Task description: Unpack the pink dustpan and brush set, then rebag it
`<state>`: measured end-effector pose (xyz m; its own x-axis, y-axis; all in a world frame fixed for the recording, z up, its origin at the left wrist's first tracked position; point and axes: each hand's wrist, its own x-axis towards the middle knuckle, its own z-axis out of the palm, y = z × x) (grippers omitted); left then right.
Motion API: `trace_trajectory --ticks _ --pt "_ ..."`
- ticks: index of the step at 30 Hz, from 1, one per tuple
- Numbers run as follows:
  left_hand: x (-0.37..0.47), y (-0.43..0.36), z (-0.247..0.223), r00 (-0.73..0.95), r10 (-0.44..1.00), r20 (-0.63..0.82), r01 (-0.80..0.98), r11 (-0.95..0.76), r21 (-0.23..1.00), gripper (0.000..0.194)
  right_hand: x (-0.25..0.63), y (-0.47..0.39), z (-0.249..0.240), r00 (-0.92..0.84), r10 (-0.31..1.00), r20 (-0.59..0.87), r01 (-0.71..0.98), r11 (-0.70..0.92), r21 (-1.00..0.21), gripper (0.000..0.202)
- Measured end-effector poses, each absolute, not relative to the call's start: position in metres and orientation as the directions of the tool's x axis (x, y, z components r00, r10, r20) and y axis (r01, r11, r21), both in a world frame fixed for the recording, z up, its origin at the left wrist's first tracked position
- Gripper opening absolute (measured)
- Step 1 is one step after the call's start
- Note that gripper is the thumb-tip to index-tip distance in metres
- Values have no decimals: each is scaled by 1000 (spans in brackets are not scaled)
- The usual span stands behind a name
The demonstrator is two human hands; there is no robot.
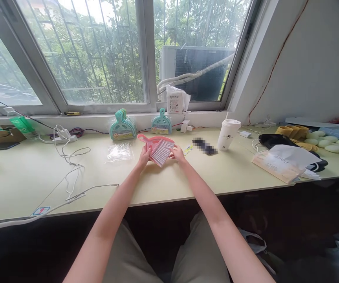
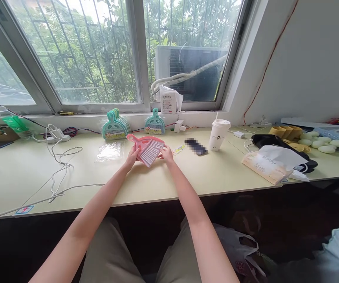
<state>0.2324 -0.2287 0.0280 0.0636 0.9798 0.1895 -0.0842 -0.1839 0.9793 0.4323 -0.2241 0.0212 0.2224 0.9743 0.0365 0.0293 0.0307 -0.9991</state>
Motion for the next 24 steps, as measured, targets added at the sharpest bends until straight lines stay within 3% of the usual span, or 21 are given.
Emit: trace_trajectory --ticks 2,3,5,7,12,15,17,24 --pt "235 -236 26 -113 944 310 74 -303 950 48 425 -229 23 398 873 282 282 176 -943 45" --pt "235 -240 26 -167 913 373 157 -349 924 48 421 -232 24 397 810 431 408 265 -874 45" --pt "235 -252 30 -176 875 450 222 -410 884 50 409 -238 26 212 727 653 574 448 -686 41" --pt "238 -264 34 -114 870 479 201 -452 869 51 394 -244 29 14 684 729 610 572 -548 37" --pt "246 -277 41 48 865 500 113 -502 858 49 377 -251 36 129 637 760 621 545 -563 22" --pt "244 -271 41 87 870 485 171 -493 853 45 391 -247 46 126 660 740 579 557 -595 8" --pt "245 -267 42 105 866 488 224 -499 837 47 401 -244 54 85 683 725 549 575 -606 11" --pt "241 -255 48 -20 838 545 434 -484 760 41 416 -251 82 -47 776 630 572 538 -619 13"
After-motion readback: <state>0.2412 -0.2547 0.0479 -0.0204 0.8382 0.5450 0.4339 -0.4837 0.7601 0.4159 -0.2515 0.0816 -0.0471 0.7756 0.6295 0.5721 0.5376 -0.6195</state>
